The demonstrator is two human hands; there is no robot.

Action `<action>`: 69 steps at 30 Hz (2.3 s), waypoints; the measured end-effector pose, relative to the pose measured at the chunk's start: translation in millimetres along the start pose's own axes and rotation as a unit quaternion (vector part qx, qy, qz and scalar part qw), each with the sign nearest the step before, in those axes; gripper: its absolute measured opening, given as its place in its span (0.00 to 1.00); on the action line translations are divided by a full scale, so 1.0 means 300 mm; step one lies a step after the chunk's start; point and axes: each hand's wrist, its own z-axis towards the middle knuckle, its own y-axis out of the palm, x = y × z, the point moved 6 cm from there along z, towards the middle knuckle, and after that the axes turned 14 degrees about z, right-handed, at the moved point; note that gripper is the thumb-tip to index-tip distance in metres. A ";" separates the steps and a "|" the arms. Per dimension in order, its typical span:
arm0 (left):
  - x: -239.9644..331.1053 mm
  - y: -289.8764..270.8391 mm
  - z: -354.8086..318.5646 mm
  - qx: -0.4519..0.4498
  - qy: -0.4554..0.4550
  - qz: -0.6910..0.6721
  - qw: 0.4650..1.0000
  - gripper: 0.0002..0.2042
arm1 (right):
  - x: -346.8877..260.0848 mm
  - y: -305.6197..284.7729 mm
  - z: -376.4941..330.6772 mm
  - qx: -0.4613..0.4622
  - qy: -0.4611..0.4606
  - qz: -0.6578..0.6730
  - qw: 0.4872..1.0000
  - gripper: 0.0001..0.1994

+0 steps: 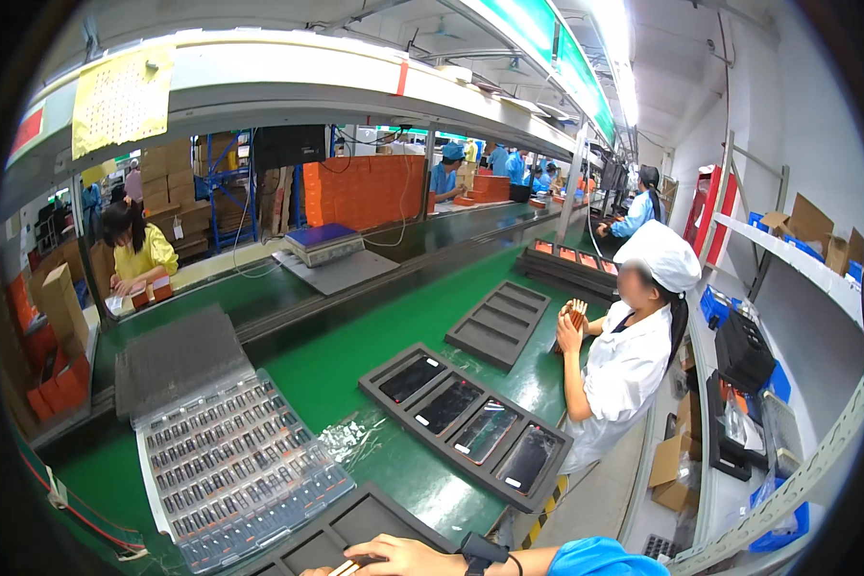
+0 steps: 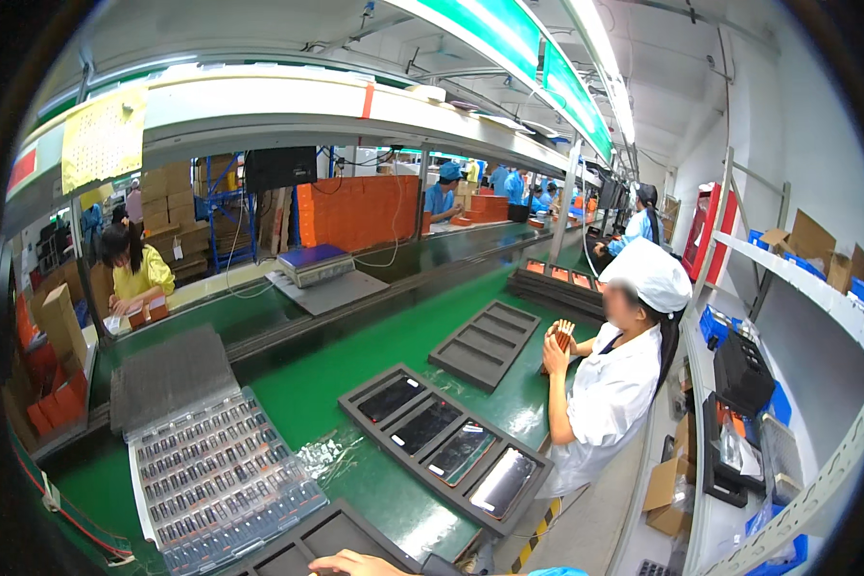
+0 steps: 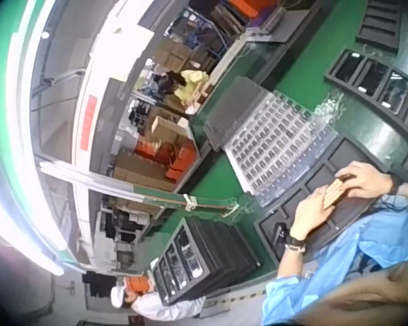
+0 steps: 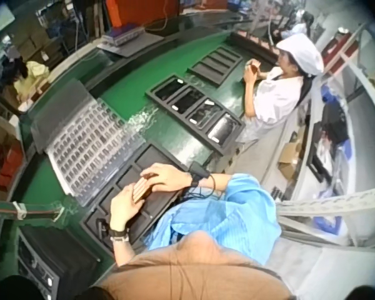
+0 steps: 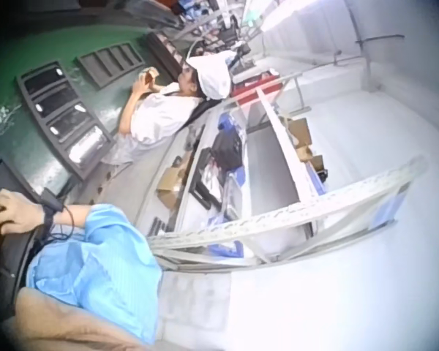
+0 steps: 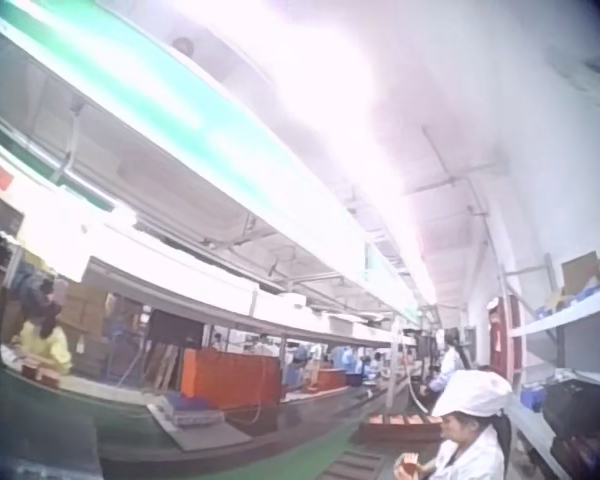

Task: The recorder is picking up mobile phone screens/frames and inserting small internal components from a tray into the frame, then placing the assembled frame into a black plastic holder.

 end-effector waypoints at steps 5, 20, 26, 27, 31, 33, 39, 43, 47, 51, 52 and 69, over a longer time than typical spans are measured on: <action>0.001 0.005 -0.002 -0.024 -0.016 0.012 1.000 0.29 | 0.193 -0.024 -0.054 0.125 0.224 0.069 0.964 0.12; 0.000 0.014 -0.015 -0.004 0.003 0.007 1.000 0.29 | 0.125 0.066 -0.052 0.040 0.184 -0.162 0.969 0.13; 0.001 0.014 -0.013 -0.014 -0.002 0.014 1.000 0.29 | 0.126 0.066 -0.088 0.027 0.179 -0.218 0.959 0.11; 0.000 0.012 -0.012 -0.014 -0.003 0.014 1.000 0.29 | 0.125 0.069 -0.086 0.027 0.178 -0.224 0.958 0.10; 0.000 0.009 -0.010 -0.016 -0.003 0.006 1.000 0.29 | 0.125 0.053 -0.075 0.021 0.177 -0.195 0.964 0.08; -0.004 0.014 -0.013 -0.010 -0.003 0.007 1.000 0.29 | 0.143 0.025 -0.071 0.050 0.242 -0.068 0.967 0.06; -0.004 0.020 -0.019 -0.019 -0.001 0.010 1.000 0.29 | 0.084 -0.026 -0.036 0.146 0.262 0.025 0.954 0.09; 0.002 0.015 -0.020 -0.016 0.004 0.013 1.000 0.29 | 0.084 -0.031 -0.053 0.191 0.257 0.048 0.946 0.09; 0.006 0.006 -0.015 -0.029 -0.003 0.004 1.000 0.29 | 0.113 -0.015 -0.075 0.216 0.277 0.092 0.932 0.08; 0.001 0.007 -0.016 -0.023 -0.007 -0.003 1.000 0.30 | 0.159 0.010 -0.085 0.316 0.192 0.112 0.922 0.06; 0.002 0.010 -0.013 -0.023 -0.005 -0.003 1.000 0.30 | 0.173 0.013 -0.095 0.343 0.184 0.155 0.908 0.06; 0.004 0.008 -0.017 -0.028 -0.006 0.000 1.000 0.29 | 0.121 0.034 -0.086 0.280 0.271 0.212 0.896 0.10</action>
